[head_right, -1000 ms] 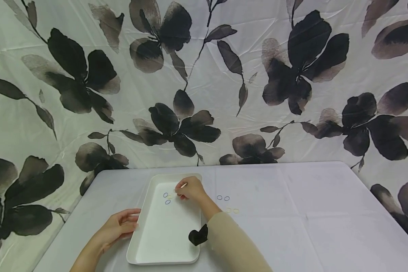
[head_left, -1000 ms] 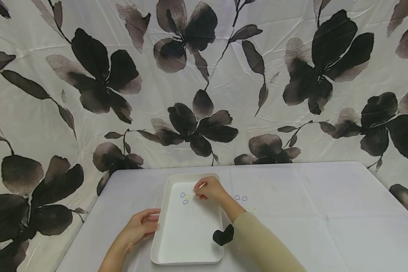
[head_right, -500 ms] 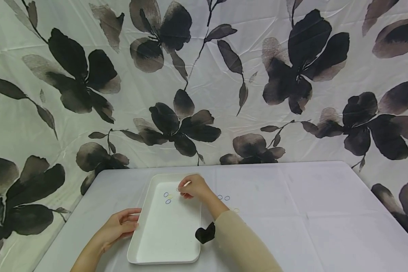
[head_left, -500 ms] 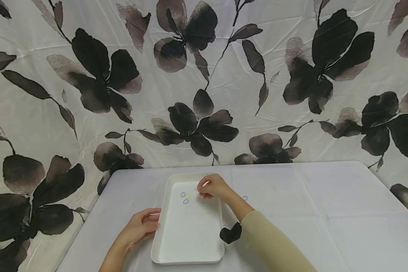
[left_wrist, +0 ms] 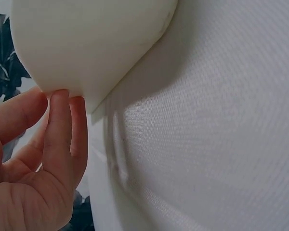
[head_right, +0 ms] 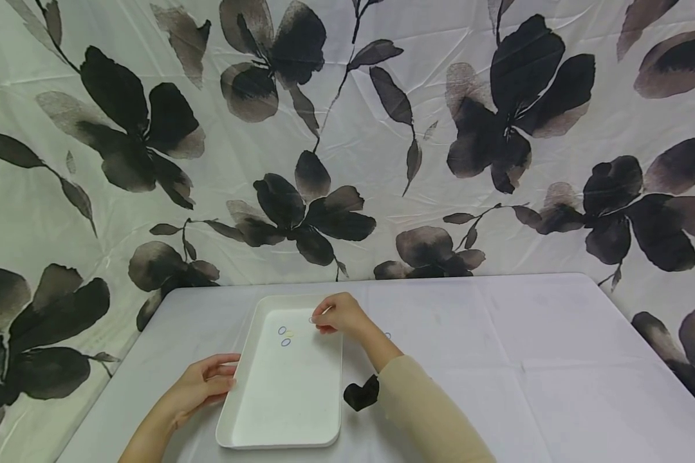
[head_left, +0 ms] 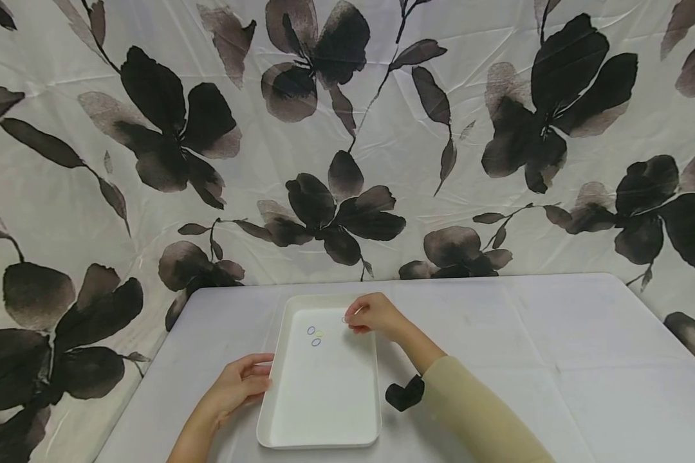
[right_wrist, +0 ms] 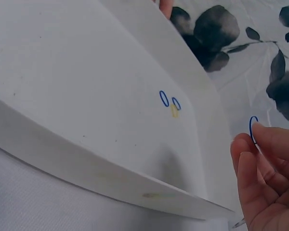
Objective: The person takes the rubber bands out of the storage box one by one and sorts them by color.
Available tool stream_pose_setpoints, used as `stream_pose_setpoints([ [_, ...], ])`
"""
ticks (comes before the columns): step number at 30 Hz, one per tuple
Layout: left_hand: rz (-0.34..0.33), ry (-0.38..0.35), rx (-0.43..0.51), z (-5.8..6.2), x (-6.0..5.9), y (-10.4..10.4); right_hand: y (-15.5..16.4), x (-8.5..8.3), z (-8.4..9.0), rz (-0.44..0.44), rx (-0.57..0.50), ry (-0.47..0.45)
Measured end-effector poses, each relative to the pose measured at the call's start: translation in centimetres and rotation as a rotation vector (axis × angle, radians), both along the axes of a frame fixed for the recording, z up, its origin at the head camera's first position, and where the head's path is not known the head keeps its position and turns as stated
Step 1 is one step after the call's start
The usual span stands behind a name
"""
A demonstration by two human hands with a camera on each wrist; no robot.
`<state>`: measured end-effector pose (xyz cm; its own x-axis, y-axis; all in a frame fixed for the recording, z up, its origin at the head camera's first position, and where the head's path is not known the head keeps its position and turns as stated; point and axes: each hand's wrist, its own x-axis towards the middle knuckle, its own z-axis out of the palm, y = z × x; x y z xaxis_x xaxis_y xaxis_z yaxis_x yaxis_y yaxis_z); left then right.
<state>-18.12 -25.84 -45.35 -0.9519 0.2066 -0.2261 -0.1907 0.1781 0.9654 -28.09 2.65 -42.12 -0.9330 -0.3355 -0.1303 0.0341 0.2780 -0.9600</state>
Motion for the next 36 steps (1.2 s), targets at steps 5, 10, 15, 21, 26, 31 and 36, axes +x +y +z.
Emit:
stream_pose_setpoints([
  [5, -0.001, 0.001, 0.002, 0.0, 0.0, 0.0, 0.6, 0.0, 0.1, 0.002, -0.037, -0.001],
  [10, 0.000, 0.005, 0.002, -0.1, 0.0, -0.1, 1.4, 0.0, 0.1, 0.018, -0.072, -0.005],
  [15, 0.005, 0.004, -0.002, -0.1, 0.0, 0.0, 2.0, -0.3, 0.0, 0.004, -0.074, -0.031],
  [21, 0.021, 0.001, -0.025, 0.0, 0.0, 0.0, 2.9, -0.3, 0.1, -0.016, -0.055, -0.030],
  [26, 0.020, -0.004, -0.020, 0.1, 0.1, 0.0, 3.7, -0.5, 0.0, -0.046, -0.043, -0.048],
  [31, 0.013, -0.008, -0.010, 0.1, 0.1, 0.0, 4.7, -0.5, 0.0, -0.064, -0.021, -0.045],
  [36, 0.010, -0.004, -0.010, 0.0, 0.0, 0.0, 5.7, -0.5, -0.1, -0.063, -0.012, -0.047],
])
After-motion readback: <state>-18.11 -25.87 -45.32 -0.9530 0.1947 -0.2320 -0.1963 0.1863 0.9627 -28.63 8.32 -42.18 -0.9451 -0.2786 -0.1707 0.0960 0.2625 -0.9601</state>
